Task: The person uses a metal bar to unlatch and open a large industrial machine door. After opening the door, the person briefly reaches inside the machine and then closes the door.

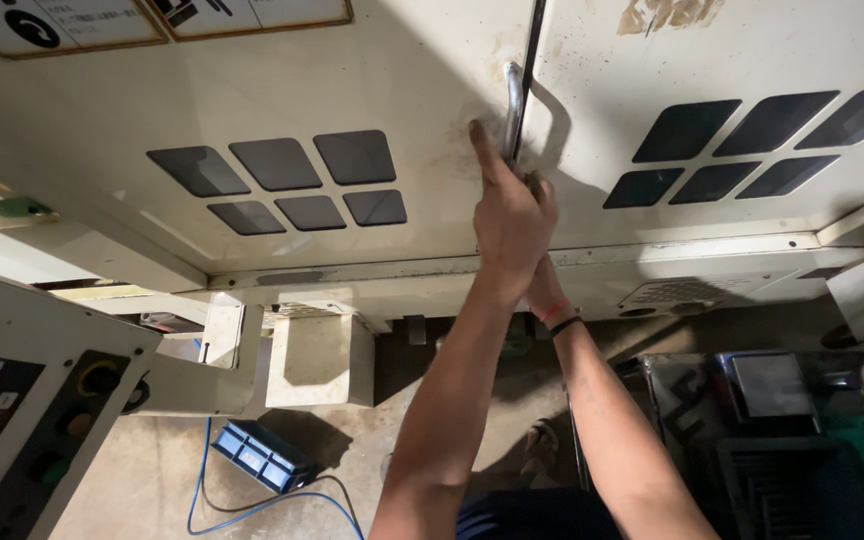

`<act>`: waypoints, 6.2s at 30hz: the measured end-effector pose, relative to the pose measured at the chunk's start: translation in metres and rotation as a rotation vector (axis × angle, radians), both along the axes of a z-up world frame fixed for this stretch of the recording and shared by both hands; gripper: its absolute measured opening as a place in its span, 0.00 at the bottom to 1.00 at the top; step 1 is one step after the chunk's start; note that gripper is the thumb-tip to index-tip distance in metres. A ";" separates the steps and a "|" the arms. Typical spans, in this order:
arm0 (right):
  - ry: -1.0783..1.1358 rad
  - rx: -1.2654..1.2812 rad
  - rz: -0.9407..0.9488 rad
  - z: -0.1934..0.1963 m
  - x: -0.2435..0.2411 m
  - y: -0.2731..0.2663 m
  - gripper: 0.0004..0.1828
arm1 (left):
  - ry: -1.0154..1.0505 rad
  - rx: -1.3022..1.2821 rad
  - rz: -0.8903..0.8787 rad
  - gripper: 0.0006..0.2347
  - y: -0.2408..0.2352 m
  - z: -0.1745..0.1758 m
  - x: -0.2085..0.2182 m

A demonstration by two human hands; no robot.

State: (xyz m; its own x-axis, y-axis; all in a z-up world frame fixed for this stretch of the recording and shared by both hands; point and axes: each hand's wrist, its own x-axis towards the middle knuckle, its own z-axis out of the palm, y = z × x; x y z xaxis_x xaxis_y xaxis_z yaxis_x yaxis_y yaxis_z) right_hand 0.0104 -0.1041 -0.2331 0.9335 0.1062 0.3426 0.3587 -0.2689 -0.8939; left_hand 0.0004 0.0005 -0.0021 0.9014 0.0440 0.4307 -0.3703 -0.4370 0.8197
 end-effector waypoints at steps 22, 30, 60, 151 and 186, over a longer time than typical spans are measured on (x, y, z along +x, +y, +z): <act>0.165 0.113 -0.040 0.007 -0.005 0.002 0.35 | -0.057 -0.037 -0.046 0.41 0.007 0.012 -0.005; 0.165 0.103 -0.065 0.018 -0.011 0.003 0.30 | 0.115 -0.003 -0.015 0.40 0.003 0.013 -0.005; 0.111 -0.050 -0.072 0.007 -0.004 0.001 0.35 | -0.061 -0.031 0.032 0.36 -0.001 -0.001 0.000; 0.233 0.317 -0.014 0.025 -0.004 0.010 0.42 | 0.087 -0.262 -0.402 0.25 0.031 -0.047 0.024; 0.151 0.365 -0.012 0.031 -0.009 0.017 0.44 | -0.027 -0.273 -0.454 0.25 0.036 -0.039 0.018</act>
State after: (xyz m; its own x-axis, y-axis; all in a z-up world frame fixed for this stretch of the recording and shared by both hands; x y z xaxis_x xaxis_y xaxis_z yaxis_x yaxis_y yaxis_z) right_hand 0.0010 -0.0873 -0.2024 0.9767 -0.0082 0.2144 0.2144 0.0735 -0.9740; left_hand 0.0186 0.0361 -0.0411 0.8448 -0.2342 0.4811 -0.4948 0.0004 0.8690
